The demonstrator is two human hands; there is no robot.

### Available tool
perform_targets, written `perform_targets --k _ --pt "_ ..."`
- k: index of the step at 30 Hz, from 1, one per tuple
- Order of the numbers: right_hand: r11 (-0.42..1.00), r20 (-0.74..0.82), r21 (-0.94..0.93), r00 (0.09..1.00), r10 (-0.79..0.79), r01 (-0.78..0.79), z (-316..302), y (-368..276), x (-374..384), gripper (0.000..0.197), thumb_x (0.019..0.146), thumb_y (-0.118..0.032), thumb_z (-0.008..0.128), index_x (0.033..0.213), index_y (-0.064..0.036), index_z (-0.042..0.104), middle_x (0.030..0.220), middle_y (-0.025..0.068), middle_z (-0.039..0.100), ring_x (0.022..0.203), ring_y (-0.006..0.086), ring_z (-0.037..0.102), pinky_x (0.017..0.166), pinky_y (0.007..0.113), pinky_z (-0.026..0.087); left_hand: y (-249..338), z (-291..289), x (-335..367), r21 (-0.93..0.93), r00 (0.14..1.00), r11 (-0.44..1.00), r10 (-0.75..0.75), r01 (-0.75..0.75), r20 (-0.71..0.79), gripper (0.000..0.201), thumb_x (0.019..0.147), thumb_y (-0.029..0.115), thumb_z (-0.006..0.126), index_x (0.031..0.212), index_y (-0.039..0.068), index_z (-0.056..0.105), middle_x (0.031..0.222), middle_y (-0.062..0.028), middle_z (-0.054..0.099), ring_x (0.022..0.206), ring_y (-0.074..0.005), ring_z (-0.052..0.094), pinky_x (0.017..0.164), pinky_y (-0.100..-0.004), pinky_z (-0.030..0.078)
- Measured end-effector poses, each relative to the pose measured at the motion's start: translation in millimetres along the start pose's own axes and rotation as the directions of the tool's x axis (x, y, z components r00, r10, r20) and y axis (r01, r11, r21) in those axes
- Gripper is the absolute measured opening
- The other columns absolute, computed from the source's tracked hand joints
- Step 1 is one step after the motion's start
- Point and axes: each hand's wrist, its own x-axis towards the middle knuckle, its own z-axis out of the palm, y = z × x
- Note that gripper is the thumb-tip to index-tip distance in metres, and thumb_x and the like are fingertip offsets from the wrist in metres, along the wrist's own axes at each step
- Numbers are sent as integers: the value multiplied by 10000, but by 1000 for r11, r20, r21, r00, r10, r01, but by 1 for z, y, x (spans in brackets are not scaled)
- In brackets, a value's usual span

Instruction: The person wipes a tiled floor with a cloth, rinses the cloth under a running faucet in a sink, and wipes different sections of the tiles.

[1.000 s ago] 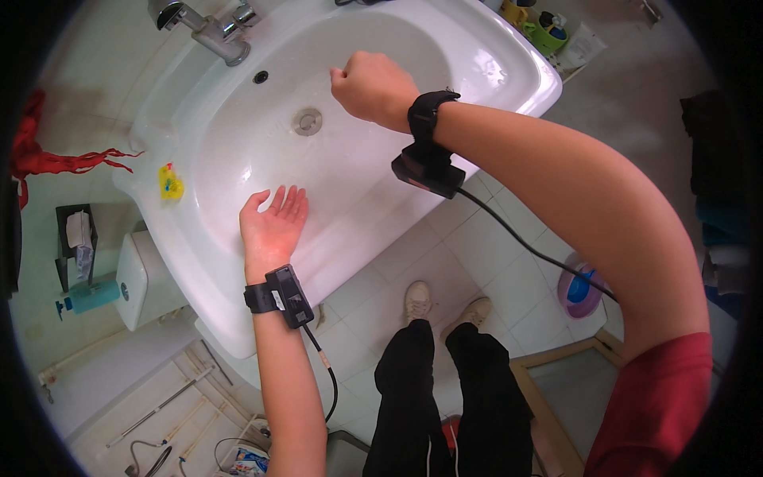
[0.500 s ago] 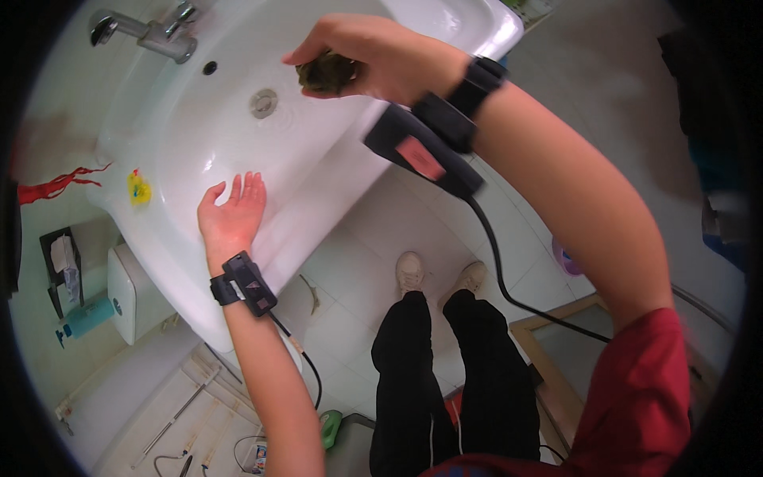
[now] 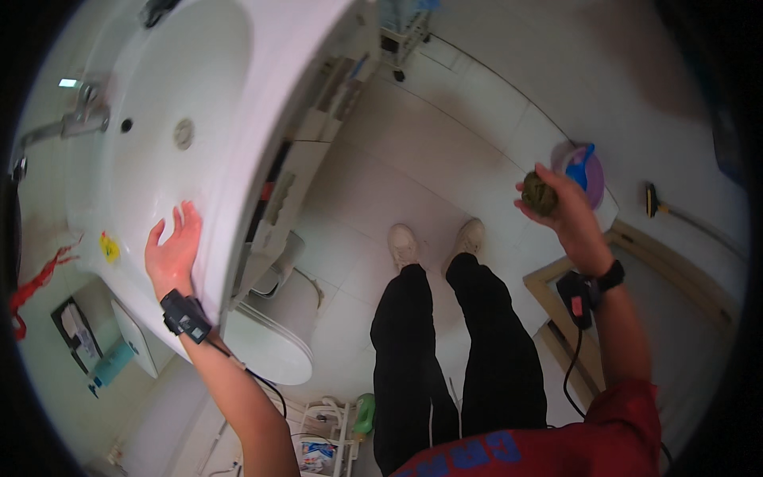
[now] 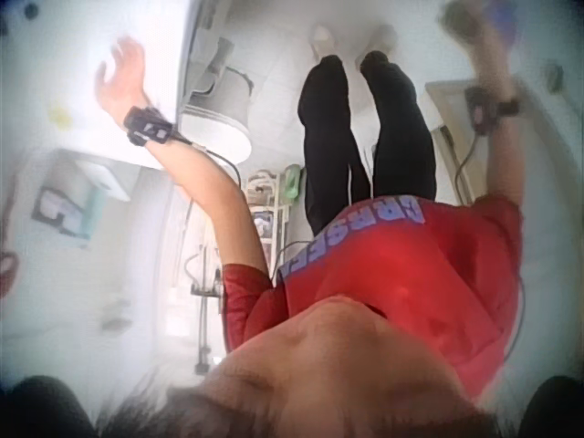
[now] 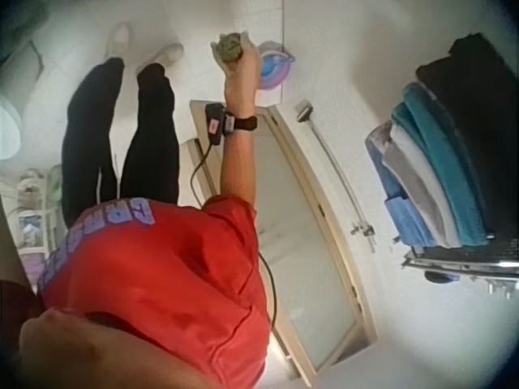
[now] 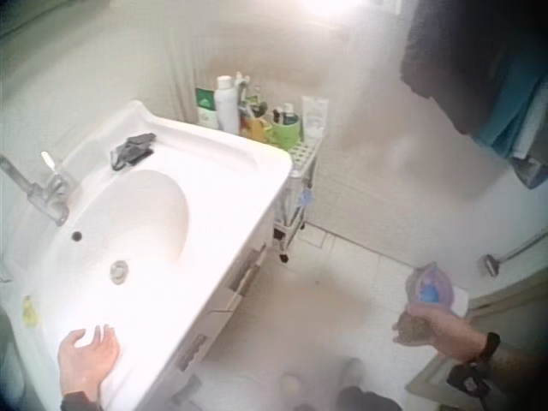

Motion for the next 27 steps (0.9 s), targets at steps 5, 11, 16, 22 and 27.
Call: perform_targets --k 5,11,16,22,27 --pt "883 -191 -289 926 326 -370 -125 125 16 553 1011 -612 621 1173 -84 606 1044 39 682 963 174 680 914 363 565 2 16 -12 68 999 998 -15 13 32 406 968 98 559 1342 -53 516 1443 -234 542 1373 -363 520 1152 -531 435" --pt "959 -295 -114 930 219 -261 -201 264 45 371 952 -370 790 1080 -34 703 965 25 704 889 136 676 786 297 551 -140 101 -71 495 674 463 580 -735 458 506 1036 203 521 1444 -94 486 1436 -204 541 1351 -318 539 1166 -427 442" --pt "974 -316 -200 948 42 -110 -192 322 98 425 812 -163 876 1166 5 710 1118 118 705 1015 232 692 893 347 553 -315 122 -59 235 169 -97 446 -967 879 385 1049 125 507 1355 -106 537 1255 -233 655 1158 -328 665 1034 -409 522" --pt "935 -149 -353 983 -103 45 -177 352 130 411 783 -16 701 1193 -25 666 1098 164 729 1028 282 723 912 359 568 -511 19 -26 137 142 116 30 -984 989 189 972 17 594 1134 -58 659 1023 -163 732 905 -245 703 841 -337 558" --pt "969 -369 -236 929 -15 -78 -196 401 124 298 871 -97 636 1156 -14 658 875 164 754 764 260 740 725 374 587 -555 -108 58 693 681 -127 -378 -710 627 193 1011 116 646 1175 38 711 1047 -67 744 966 -162 689 866 -314 532"
